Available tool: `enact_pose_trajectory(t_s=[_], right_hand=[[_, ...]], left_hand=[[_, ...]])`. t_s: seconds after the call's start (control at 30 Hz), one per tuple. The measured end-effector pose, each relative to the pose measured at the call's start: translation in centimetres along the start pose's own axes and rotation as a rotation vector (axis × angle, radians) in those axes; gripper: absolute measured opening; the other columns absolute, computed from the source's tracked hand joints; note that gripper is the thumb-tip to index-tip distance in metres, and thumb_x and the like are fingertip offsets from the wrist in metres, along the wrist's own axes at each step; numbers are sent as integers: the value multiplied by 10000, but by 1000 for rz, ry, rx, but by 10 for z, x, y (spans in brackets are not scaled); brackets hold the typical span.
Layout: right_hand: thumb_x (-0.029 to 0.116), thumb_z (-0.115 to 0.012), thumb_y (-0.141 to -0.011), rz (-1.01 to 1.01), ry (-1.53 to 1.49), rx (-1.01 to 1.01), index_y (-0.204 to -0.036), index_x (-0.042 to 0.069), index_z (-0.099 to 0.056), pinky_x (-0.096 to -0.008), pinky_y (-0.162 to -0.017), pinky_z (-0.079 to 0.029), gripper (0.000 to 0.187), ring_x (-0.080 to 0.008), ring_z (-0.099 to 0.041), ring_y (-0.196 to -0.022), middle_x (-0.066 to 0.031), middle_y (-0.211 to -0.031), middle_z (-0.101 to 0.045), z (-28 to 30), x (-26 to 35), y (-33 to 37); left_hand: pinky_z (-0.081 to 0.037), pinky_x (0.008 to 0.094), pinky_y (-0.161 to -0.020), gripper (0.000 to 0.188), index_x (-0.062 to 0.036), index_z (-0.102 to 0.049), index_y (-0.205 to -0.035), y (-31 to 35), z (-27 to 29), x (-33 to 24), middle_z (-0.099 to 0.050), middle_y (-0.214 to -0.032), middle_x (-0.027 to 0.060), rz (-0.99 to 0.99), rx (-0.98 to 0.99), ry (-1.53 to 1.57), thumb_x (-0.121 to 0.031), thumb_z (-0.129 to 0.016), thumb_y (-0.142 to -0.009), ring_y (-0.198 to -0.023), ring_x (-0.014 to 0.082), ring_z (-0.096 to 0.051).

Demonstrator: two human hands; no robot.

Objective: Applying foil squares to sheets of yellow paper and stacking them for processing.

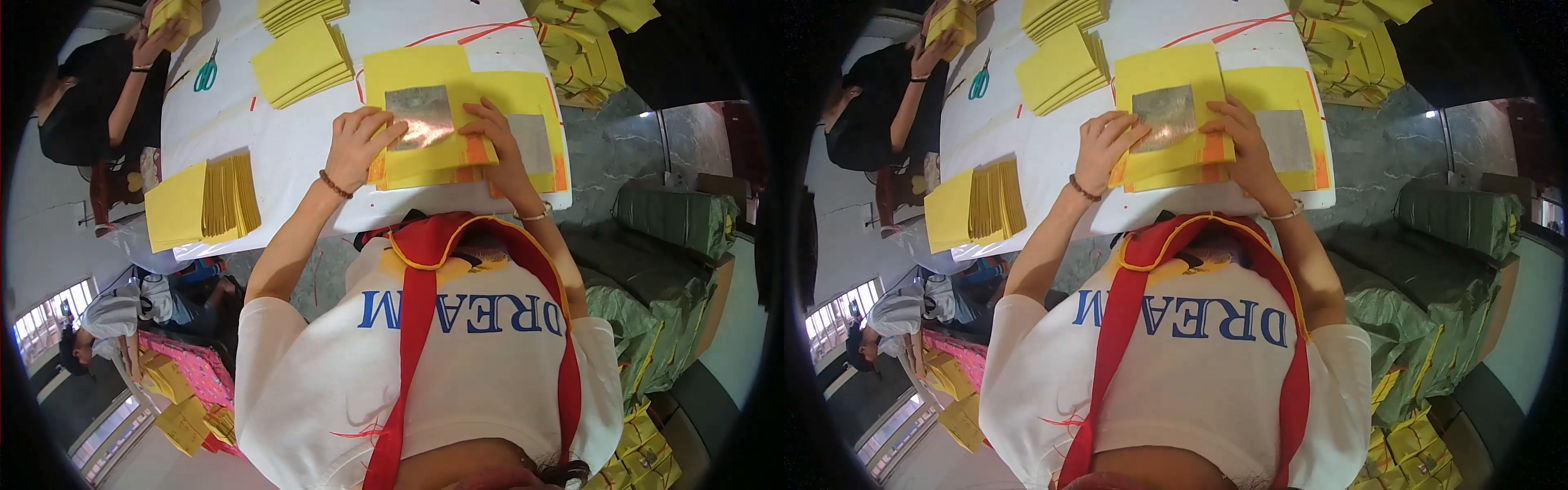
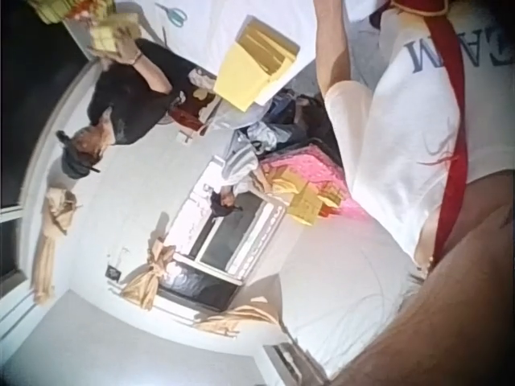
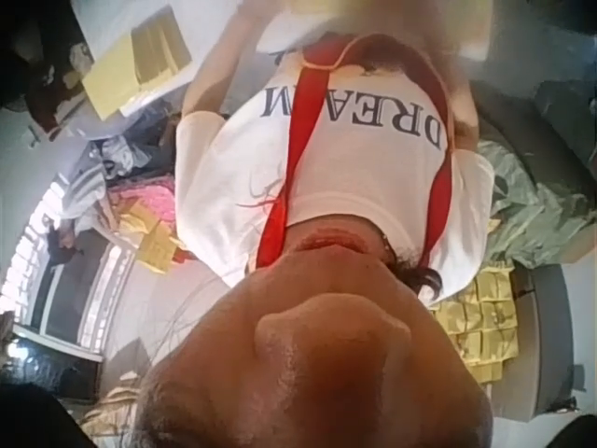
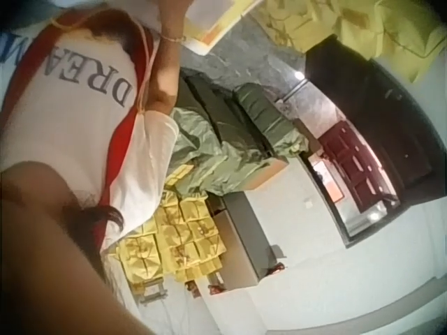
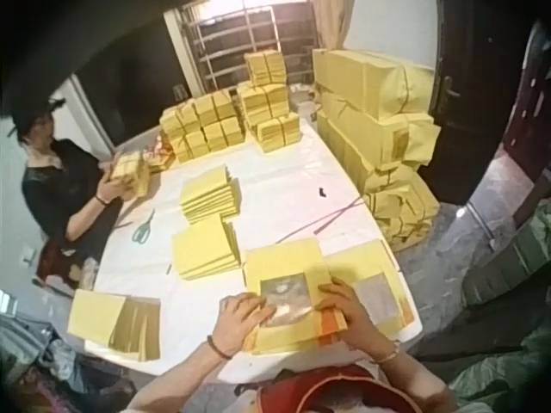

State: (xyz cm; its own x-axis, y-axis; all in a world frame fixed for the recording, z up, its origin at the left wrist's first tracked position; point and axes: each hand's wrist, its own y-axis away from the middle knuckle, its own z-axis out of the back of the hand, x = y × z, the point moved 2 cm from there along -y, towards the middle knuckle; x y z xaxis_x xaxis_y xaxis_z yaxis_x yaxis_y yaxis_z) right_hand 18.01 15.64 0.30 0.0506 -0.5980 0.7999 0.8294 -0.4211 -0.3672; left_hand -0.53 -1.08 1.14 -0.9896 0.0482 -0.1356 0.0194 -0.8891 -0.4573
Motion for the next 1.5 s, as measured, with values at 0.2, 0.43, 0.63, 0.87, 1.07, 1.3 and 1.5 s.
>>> enact_pose_trajectory(t_s=[0.2, 0.43, 0.63, 0.87, 1.07, 1.3, 1.5], right_hand=[[70, -713, -662, 74, 74, 121, -980, 119, -612, -388, -985, -343, 337, -308, -419, -1254, -62, -1219, -559, 12, 21, 23], [146, -663, -749, -30, 15, 195, -1004, 100, -613, -369, -920, -372, 265, -241, -573, -1063, -47, -1034, -651, 6, 19, 24], [215, -619, -835, -562, -152, 116, -1074, 26, -570, -304, -729, -465, 308, -237, -638, -791, -116, -830, -668, -4, 20, 4], [197, -620, -837, -436, -263, -190, -1282, 60, -435, -300, -727, -480, 501, -217, -636, -860, -144, -992, -651, -13, 22, 4], [97, -623, -827, -473, -154, -79, -1278, 59, -503, -237, -771, -459, 468, -108, -572, -886, -113, -1082, -616, -15, 13, -4], [117, -625, -822, -540, -124, -77, -1260, 64, -535, -238, -777, -464, 450, -111, -586, -892, -111, -1066, -635, -17, 4, -9], [124, -630, -813, -606, -99, -66, -1257, 63, -537, -240, -749, -474, 458, -113, -599, -850, -108, -997, -657, -17, 5, -11]], left_hand=[[-385, 350, -793, 334, -110, -612, -1083, 9, 39, -34, -586, -1057, 57, -145, 144, 84, -163, -578, -755, -973, 217, -549], [-436, 310, -661, 210, -68, -625, -989, 24, 14, -23, -621, -793, 34, 124, -12, 454, -152, -627, -797, -721, 163, -581], [-405, 274, -484, 261, -5, -613, -1015, 25, -11, -9, -565, -574, 68, 823, 39, 893, -229, -592, -882, -510, 94, -508], [-433, 308, -542, 298, -15, -607, -1056, 19, -29, 4, -614, -644, 89, 952, 76, 1038, -253, -566, -881, -555, 147, -551], [-457, 340, -591, 321, -29, -609, -1065, 17, -32, 8, -651, -727, 123, 909, 121, 818, -264, -572, -849, -612, 220, -605], [-472, 315, -644, 309, -14, -622, -1040, 17, -40, 14, -676, -809, 119, 991, 117, 1007, -252, -572, -849, -696, 184, -627], [-447, 296, -574, 339, -4, -588, -1060, 16, -37, 14, -644, -702, 86, 1018, 97, 1044, -260, -610, -840, -598, 140, -570]])
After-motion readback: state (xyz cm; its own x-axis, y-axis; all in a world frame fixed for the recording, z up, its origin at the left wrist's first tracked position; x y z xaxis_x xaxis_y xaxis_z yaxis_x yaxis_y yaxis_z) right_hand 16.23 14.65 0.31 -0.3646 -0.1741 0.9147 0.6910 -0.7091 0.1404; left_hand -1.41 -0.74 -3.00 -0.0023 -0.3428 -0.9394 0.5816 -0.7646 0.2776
